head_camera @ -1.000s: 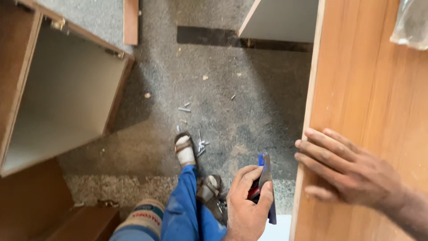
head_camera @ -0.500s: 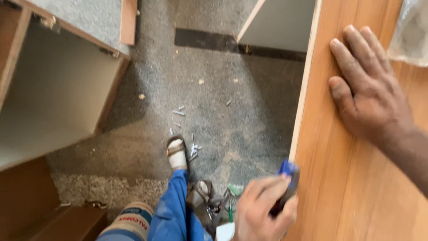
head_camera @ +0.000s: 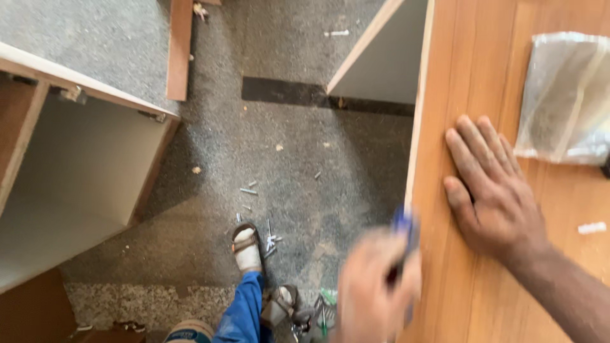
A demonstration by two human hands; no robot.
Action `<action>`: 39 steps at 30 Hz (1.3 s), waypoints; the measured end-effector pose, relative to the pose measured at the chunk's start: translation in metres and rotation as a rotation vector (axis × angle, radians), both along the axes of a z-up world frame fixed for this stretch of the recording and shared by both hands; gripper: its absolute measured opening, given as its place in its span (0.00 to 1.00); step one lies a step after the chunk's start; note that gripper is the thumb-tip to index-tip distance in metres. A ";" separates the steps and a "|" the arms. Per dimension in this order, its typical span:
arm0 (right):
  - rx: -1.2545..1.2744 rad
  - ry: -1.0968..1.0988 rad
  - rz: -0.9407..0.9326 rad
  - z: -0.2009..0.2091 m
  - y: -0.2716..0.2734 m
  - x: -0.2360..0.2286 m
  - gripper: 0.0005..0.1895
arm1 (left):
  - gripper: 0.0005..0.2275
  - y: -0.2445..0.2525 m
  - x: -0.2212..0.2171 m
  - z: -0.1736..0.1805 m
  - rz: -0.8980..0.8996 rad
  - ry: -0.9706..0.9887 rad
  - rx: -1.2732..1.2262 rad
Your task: The person applies adhesive to the edges of a wooden panel and rubs the surface with a small blue tool and their hands.
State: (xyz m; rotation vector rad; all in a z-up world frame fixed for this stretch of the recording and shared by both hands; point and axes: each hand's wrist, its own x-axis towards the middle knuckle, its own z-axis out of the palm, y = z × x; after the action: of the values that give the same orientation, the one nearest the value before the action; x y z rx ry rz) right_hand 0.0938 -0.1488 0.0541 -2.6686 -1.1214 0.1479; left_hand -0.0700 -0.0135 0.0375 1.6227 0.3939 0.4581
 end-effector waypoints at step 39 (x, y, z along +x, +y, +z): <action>0.012 -0.010 -0.240 -0.015 0.047 0.062 0.30 | 0.10 0.024 0.058 -0.019 -0.021 -0.004 -0.063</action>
State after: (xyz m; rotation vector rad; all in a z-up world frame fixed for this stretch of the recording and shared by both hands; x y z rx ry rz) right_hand 0.1555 -0.1021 0.0389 -2.7685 -0.7926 0.0839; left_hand -0.0121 0.0107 0.0188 1.5628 0.3838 0.4290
